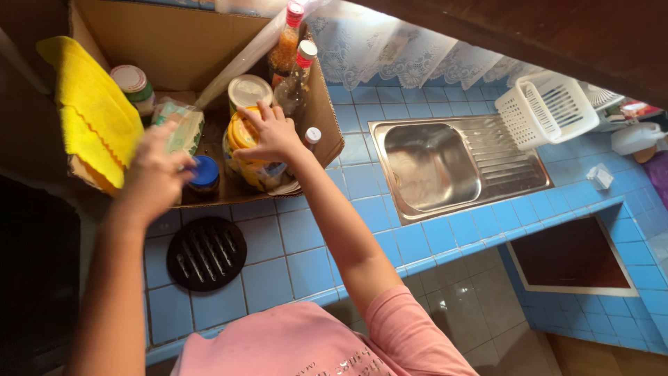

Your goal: The person takes a pouch of collagen powder from the refrigerator, carries it to the dining table, and cuts it open with scissors. They scoop powder from the pouch into a glass of water, then open a small blue sachet and pour its contents into the glass.

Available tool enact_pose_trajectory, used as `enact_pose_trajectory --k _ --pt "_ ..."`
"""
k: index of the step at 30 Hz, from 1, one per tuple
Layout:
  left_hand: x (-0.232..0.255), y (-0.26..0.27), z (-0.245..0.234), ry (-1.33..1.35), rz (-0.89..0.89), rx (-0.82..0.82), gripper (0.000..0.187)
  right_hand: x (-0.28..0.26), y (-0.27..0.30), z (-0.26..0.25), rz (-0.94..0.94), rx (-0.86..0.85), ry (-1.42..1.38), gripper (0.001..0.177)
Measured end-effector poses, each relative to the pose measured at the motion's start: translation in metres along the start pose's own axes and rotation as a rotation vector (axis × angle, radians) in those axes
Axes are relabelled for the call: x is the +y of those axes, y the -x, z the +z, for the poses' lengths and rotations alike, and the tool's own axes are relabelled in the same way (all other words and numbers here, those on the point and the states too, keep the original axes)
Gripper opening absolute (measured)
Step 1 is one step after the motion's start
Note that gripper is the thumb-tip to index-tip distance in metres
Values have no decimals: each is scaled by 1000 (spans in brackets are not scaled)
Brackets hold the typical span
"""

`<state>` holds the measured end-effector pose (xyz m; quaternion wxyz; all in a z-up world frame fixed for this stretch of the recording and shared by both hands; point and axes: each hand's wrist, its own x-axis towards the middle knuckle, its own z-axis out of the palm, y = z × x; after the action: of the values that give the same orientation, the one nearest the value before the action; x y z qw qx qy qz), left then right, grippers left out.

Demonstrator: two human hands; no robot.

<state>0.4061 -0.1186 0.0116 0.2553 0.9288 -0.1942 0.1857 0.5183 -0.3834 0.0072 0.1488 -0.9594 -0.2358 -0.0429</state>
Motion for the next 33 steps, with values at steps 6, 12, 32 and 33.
enact_pose_trajectory --k 6,12,32,33 --pt "0 8 117 283 -233 -492 29 14 0 27 -48 -25 107 105" --pt "20 20 181 378 -228 -246 27 -5 3 31 61 -14 177 96" --pt "198 15 120 932 -396 -582 21 62 286 -28 289 33 -1410 19" --pt "221 13 129 1096 -396 -555 24 73 309 -38 328 119 -1453 16"
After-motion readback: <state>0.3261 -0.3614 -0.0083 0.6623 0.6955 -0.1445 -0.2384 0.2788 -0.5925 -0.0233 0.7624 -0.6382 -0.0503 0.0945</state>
